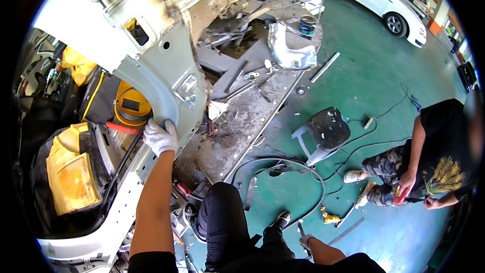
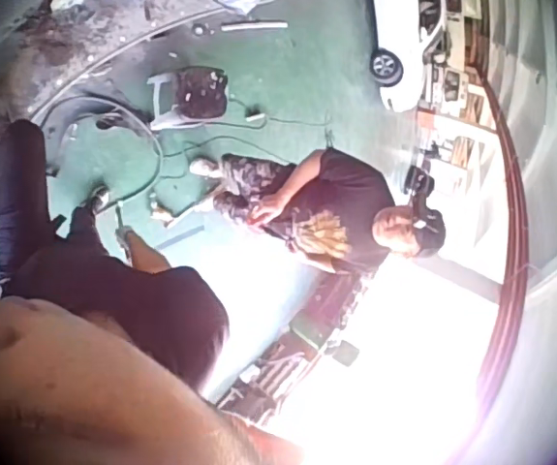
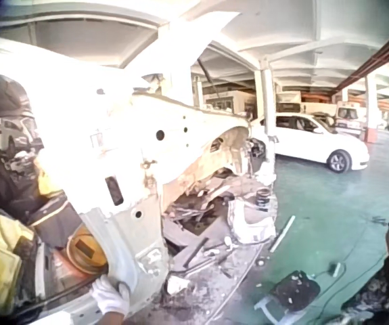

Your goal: The person works on a car's front frame in a workshop, using a hammer to shape and align a metal panel. They repeatedly position the panel, strike it, and adjust its placement while another person briefly assists with tape.

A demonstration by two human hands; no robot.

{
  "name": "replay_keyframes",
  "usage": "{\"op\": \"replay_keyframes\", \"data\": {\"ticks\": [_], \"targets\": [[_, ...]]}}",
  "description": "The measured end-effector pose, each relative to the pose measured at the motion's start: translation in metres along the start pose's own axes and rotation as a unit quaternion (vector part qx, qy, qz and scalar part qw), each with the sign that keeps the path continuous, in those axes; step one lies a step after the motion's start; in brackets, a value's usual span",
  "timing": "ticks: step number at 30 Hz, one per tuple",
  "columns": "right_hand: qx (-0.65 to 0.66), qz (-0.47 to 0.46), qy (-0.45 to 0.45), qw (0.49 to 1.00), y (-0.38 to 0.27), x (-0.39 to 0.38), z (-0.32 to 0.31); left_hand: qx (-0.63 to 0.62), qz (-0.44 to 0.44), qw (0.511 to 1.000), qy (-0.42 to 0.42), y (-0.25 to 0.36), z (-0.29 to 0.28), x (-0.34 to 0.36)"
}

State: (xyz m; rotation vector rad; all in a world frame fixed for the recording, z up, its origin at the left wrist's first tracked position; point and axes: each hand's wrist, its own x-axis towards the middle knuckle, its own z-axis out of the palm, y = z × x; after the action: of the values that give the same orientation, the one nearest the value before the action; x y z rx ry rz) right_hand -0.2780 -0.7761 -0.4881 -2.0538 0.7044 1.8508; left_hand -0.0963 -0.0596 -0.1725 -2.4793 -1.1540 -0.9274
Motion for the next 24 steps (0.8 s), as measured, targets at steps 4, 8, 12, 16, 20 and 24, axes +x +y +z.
{"op": "replay_keyframes", "data": {"ticks": [4, 8, 12, 16, 20, 24], "targets": [[-0.010, -0.019, 0.000, 1.000, 0.091, 0.007, -0.019, 0.002, 0.004, 1.000, 0.010, 0.001, -0.002, 0.000], [-0.498, -0.252, -0.050, 0.828, 0.107, -0.011, -0.049, 0.016, 0.007, 1.000, 0.021, 0.000, 0.003, -0.002], [0.263, 0.003, 0.014, 0.965, 0.074, -0.040, -0.054, 0.024, 0.000, 0.999, 0.023, -0.003, 0.013, -0.002], [0.267, -0.034, 0.003, 0.963, 0.033, -0.058, -0.044, 0.092, -0.037, 0.994, -0.045, -0.007, 0.009, 0.002], [0.227, -0.034, -0.019, 0.973, -0.004, -0.062, -0.041, 0.025, -0.089, 0.989, -0.117, -0.008, 0.000, -0.002], [0.014, -0.117, 0.004, 0.993, -0.011, -0.068, -0.042, 0.081, -0.027, 0.996, -0.026, -0.010, 0.010, 0.004]]}}
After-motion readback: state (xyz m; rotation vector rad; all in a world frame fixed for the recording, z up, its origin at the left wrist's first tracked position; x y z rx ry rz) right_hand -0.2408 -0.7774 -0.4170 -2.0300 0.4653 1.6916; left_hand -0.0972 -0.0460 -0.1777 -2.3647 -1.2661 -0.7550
